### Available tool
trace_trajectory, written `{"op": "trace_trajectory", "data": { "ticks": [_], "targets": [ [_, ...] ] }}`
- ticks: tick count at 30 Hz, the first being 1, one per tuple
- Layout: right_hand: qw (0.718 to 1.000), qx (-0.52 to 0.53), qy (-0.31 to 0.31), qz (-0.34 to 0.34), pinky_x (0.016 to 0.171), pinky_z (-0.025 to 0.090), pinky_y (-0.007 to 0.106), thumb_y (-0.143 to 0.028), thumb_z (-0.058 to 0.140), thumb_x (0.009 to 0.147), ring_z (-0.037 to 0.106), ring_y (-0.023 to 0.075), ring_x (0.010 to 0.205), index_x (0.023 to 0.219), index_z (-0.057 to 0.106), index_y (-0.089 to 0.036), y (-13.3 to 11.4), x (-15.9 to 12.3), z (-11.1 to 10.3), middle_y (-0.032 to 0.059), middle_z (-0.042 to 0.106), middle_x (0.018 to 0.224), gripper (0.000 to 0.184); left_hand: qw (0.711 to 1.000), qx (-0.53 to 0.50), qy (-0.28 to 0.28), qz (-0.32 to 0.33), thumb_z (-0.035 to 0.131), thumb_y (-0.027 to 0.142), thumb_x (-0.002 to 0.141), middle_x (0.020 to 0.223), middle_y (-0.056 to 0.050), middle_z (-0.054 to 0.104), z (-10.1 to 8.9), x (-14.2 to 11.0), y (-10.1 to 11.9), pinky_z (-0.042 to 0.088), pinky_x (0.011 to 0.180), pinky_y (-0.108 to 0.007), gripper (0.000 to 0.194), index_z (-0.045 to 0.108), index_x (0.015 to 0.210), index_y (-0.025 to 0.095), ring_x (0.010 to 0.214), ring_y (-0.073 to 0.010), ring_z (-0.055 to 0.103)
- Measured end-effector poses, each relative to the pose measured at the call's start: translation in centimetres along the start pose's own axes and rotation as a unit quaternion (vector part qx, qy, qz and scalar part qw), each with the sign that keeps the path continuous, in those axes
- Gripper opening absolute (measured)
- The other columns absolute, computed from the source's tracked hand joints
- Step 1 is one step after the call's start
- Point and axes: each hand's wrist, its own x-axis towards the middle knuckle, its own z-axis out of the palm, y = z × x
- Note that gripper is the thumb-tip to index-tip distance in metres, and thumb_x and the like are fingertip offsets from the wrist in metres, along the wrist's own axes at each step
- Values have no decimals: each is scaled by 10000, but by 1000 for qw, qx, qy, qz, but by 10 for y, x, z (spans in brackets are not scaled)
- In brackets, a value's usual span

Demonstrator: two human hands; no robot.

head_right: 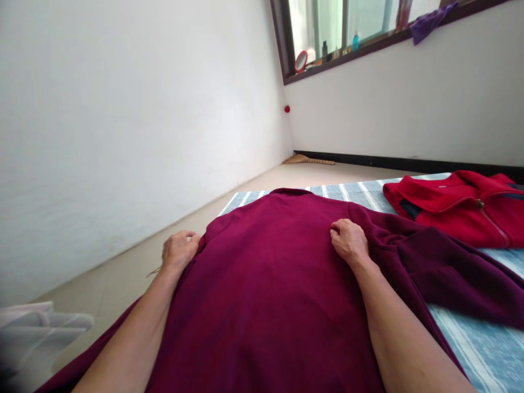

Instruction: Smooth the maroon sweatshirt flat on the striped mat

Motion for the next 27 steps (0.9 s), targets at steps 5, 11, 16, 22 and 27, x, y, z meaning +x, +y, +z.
{"op": "trace_trajectory", "data": {
  "ticks": [5, 11, 16, 22, 27],
  "targets": [
    [1000, -4, -5, -1, 874, 436, 298, -235, 496, 821, 611, 221, 994, 950, 713, -192, -1, -1, -1, 60, 661, 1109, 256, 965, -130, 10, 226, 512, 273, 777, 1021, -47, 705, 0, -17, 36, 446, 965, -319, 170, 669, 770, 209, 1003, -190, 625],
    [1000, -6, -10, 3, 868, 443, 304, -246, 491, 822, 613, 230, 996, 959, 711, -193, -1, -1, -1, 57, 662, 1112, 265, 938, -111, -10, 328, 575, 178, 755, 1027, -108, 691, 35, -34, 40, 475, 952, -414, 87, 657, 783, 176, 1037, -245, 606],
    [1000, -4, -7, 0, 865, 445, 306, -254, 490, 821, 612, 227, 991, 951, 712, -195, 1, -2, 1, 54, 660, 1115, 264, 943, -79, -9, 324, 600, 158, 742, 1032, -102, 678, 47, -36, 35, 478, 949, -426, 78, 634, 808, 181, 1036, -251, 597],
    [1000, -5, 5, -6, 863, 446, 307, -253, 495, 816, 616, 217, 970, 939, 716, -209, 2, -2, 3, 49, 663, 1104, 256, 948, -54, -19, 312, 579, 169, 753, 1061, -123, 661, 46, -39, 40, 462, 968, -446, 104, 640, 837, 172, 1061, -270, 579],
    [1000, -6, 9, -8, 848, 447, 302, -255, 501, 813, 618, 215, 953, 923, 716, -216, 1, -3, 3, 43, 666, 1090, 244, 951, -30, -34, 307, 551, 137, 747, 1043, -111, 661, 43, -42, 44, 458, 968, -434, 105, 642, 776, 179, 1064, -266, 569]
  ]
}}
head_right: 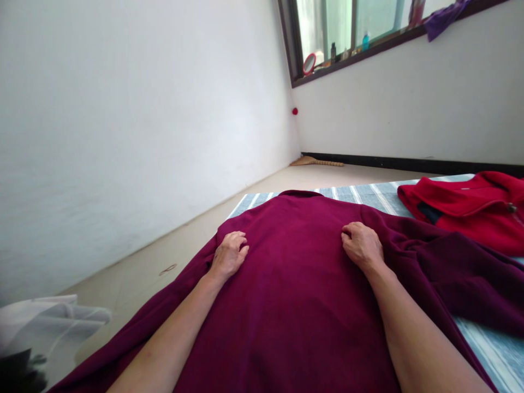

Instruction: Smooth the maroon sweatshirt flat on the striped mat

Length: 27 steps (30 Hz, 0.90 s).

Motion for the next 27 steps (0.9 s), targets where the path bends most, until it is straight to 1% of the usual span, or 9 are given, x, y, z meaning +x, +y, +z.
{"op": "trace_trajectory", "data": {
  "ticks": [3, 7, 11, 16, 19, 24, 27],
  "targets": [
    [1000, 0, 2, -1, 859, 441, 300, -251, 500, 815, 613, 212, 965, 921, 716, -218, 0, 0, 0, 41, 667, 1085, 243, 1000, 11, -12, -11, 538, 121, 741, 1036, -102, 664, -2, 1, 2, 461, 960, -425, 125, 645, 749, 186, 1052, -258, 573],
    [1000, 0, -2, -2, 849, 443, 304, -253, 491, 820, 614, 219, 960, 924, 717, -206, -1, 0, 0, 51, 665, 1090, 253, 999, 23, -35, -22, 513, 126, 763, 1013, -96, 673, -4, 3, 5, 465, 943, -380, 163, 659, 718, 183, 1019, -241, 584],
    [1000, -2, -4, 0, 832, 444, 297, -255, 488, 821, 617, 217, 952, 931, 717, -204, -1, 1, -1, 52, 660, 1098, 259, 997, 37, -58, -39, 484, 143, 796, 944, -80, 684, -4, 5, 7, 467, 913, -358, 213, 671, 706, 190, 975, -232, 597],
    [1000, -5, -3, 1, 838, 436, 281, -254, 493, 818, 611, 205, 960, 915, 719, -220, -3, 1, -2, 36, 662, 1094, 248, 993, 57, -80, -58, 464, 153, 815, 851, -83, 672, -3, 7, 7, 466, 848, -341, 231, 663, 705, 191, 913, -230, 599],
    [1000, -7, -1, 2, 834, 436, 282, -253, 494, 815, 610, 205, 953, 905, 720, -228, -3, 1, -2, 31, 668, 1080, 245, 992, 72, -89, -57, 454, 141, 816, 817, -88, 655, -3, 10, 10, 458, 803, -340, 227, 645, 700, 185, 860, -231, 588],
    [1000, -7, -1, -3, 834, 441, 300, -249, 490, 811, 611, 217, 951, 917, 722, -217, -2, 1, -2, 45, 664, 1091, 257, 990, 91, -97, -48, 458, 84, 775, 809, -99, 637, -5, 13, 15, 443, 733, -346, 207, 624, 699, 180, 865, -253, 566],
    [1000, -8, -1, -5, 835, 441, 301, -241, 492, 806, 611, 216, 951, 911, 723, -219, -2, 1, -1, 46, 665, 1089, 255, 990, 91, -97, -45, 462, 79, 763, 798, -100, 628, -4, 13, 16, 437, 724, -348, 189, 613, 707, 177, 853, -253, 559]
  ]
}}
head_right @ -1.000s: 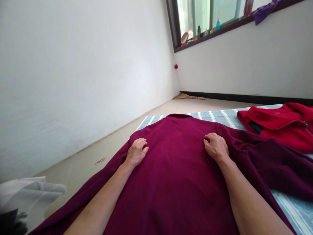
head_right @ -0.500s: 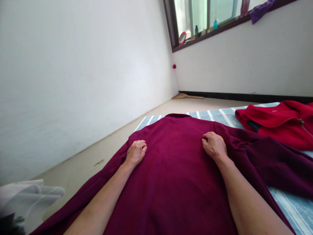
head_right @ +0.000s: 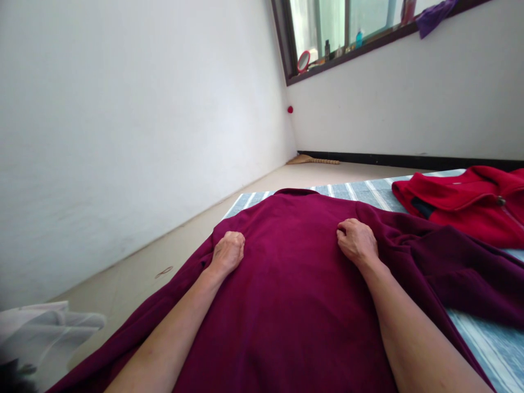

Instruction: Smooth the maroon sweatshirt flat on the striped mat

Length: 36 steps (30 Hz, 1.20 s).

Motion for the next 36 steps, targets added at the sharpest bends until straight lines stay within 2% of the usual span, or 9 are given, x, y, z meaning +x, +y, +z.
{"op": "trace_trajectory", "data": {
  "ticks": [7, 12, 22, 32, 36],
  "targets": [
    [1000, -2, -1, 8, 818, 443, 292, -259, 490, 814, 616, 211, 943, 916, 720, -224, -1, -1, -1, 35, 662, 1102, 254, 999, -32, 26, -17, 405, 119, 823, 826, -108, 637, 7, 0, -13, 434, 823, -354, 208, 595, 750, 159, 845, -228, 572],
    [1000, 2, -2, 6, 826, 445, 304, -254, 487, 813, 615, 220, 950, 911, 721, -219, -1, -1, 0, 46, 662, 1103, 256, 996, -76, 44, -27, 414, 136, 823, 810, -78, 657, 13, 3, -26, 447, 834, -332, 214, 581, 698, 184, 864, -203, 604],
    [1000, 2, -8, 8, 829, 442, 308, -256, 481, 819, 614, 227, 949, 903, 717, -209, -3, 0, -2, 47, 659, 1105, 255, 988, -125, 82, -46, 413, 157, 833, 878, -77, 683, 14, 3, -28, 457, 869, -334, 208, 589, 727, 193, 918, -199, 616],
    [1000, 3, -8, 10, 831, 445, 308, -262, 483, 815, 614, 225, 954, 919, 718, -213, -1, 0, -1, 44, 661, 1100, 262, 993, -111, 39, 9, 479, 146, 795, 1006, -67, 701, 10, 2, -26, 451, 941, -353, 205, 626, 664, 203, 1013, -214, 612],
    [1000, 0, -6, 10, 828, 440, 300, -254, 487, 813, 612, 221, 952, 914, 719, -214, -2, 0, -1, 44, 661, 1104, 256, 996, -81, 22, 26, 483, 136, 792, 964, -100, 694, 9, 1, -20, 453, 930, -365, 197, 632, 673, 183, 988, -235, 606]
  ]
}}
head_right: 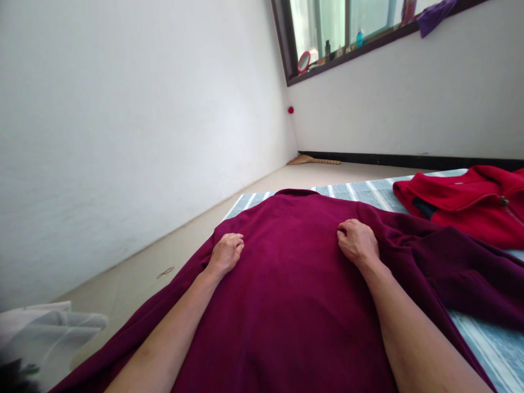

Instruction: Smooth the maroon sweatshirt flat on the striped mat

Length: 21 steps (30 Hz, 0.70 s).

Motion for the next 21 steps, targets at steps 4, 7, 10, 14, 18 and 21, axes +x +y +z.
{"op": "trace_trajectory", "data": {
  "ticks": [4, 7, 10, 14, 18, 21],
  "targets": [
    [1000, -6, -3, -2, 823, 438, 297, -254, 483, 817, 615, 219, 949, 913, 716, -213, -1, 0, -1, 42, 664, 1095, 255, 999, 34, -2, 0, 434, 100, 802, 874, -133, 664, 2, 0, 6, 471, 863, -379, 206, 617, 721, 153, 931, -253, 598],
    [1000, -12, -10, -5, 829, 437, 299, -258, 480, 823, 614, 227, 966, 930, 713, -198, -2, -1, -3, 49, 664, 1095, 263, 999, 48, 1, 1, 431, 81, 790, 831, -123, 645, 4, 0, 7, 474, 840, -382, 194, 607, 745, 148, 890, -250, 593],
    [1000, -16, -14, -3, 832, 438, 305, -264, 479, 827, 614, 234, 972, 937, 712, -194, -2, -1, -3, 52, 661, 1107, 267, 999, 45, 11, 4, 452, 83, 780, 852, -114, 649, 5, -1, 4, 473, 853, -370, 167, 603, 766, 152, 911, -243, 591],
    [1000, -18, -14, -2, 823, 442, 308, -265, 476, 830, 616, 233, 963, 931, 712, -205, -2, -1, -3, 47, 659, 1114, 264, 999, 24, 34, -3, 455, 92, 792, 870, -103, 673, 6, -1, -2, 475, 876, -350, 166, 602, 757, 158, 919, -224, 610],
    [1000, -14, -14, -4, 833, 440, 310, -263, 474, 830, 617, 233, 959, 920, 713, -202, -1, 0, -2, 49, 656, 1119, 262, 997, 1, 75, -32, 439, 124, 822, 934, -86, 698, 1, 1, -6, 473, 901, -328, 188, 618, 786, 169, 920, -196, 630],
    [1000, -9, -10, -5, 839, 440, 312, -263, 476, 828, 618, 230, 956, 926, 713, -202, 0, 0, -1, 50, 658, 1113, 263, 992, -6, 105, -71, 438, 138, 817, 1015, -73, 698, -9, 3, -10, 460, 920, -295, 196, 614, 745, 185, 969, -177, 624]
  ]
}}
